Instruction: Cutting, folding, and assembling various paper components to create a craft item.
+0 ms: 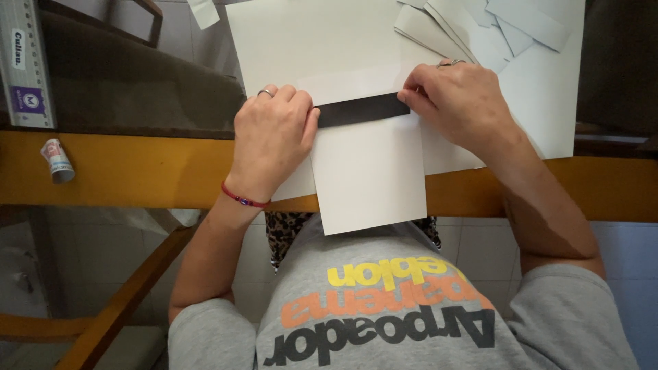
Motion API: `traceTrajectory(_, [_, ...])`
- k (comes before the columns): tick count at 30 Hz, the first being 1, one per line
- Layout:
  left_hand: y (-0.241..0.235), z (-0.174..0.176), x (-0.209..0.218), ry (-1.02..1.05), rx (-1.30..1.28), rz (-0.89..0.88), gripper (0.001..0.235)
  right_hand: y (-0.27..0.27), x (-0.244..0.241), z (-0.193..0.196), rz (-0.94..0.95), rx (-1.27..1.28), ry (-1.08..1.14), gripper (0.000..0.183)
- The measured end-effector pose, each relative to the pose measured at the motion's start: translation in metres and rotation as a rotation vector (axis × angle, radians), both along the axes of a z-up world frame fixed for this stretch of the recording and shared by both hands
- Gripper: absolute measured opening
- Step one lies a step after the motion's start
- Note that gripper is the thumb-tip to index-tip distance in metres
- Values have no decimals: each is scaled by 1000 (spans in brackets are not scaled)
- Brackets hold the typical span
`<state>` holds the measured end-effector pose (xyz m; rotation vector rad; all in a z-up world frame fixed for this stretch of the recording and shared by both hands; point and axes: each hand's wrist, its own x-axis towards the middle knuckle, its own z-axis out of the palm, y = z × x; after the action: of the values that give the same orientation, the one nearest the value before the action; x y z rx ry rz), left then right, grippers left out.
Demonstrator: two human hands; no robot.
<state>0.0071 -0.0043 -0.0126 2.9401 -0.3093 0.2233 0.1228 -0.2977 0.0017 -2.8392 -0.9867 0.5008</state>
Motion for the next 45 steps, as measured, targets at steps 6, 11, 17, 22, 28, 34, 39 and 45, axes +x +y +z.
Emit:
traceTrajectory(6, [0,-2,0,8,4,-2,24,1,0,-2,-5,-1,4,23])
traceTrajectory(11, [-1,0,0,11,15,-2,24,2,-2,0,1,-6,-5,24])
traceTrajectory(17, [-1,0,1,10,11,-4,24,4,-4,2,17,-13,-35,25])
traceTrajectory(22, [-1,0,0,0,9,0,24,2,-5,-4,1,-7,-29,23])
traceTrajectory(28, [-2,1,1,30,22,0,23,0,-9,-12,10,15,-113,21])
traceTrajectory(34, [-2,-2,1,-9,48,5,26,0,-17,-18,49,24,-265,22])
traceTrajectory(39, [-4,-1,1,20,63,18,27,0,-23,-22,109,16,-441,24])
traceTrajectory(45, [-3,-8,4,2,125,51,33,0,-27,-24,115,-135,-647,33])
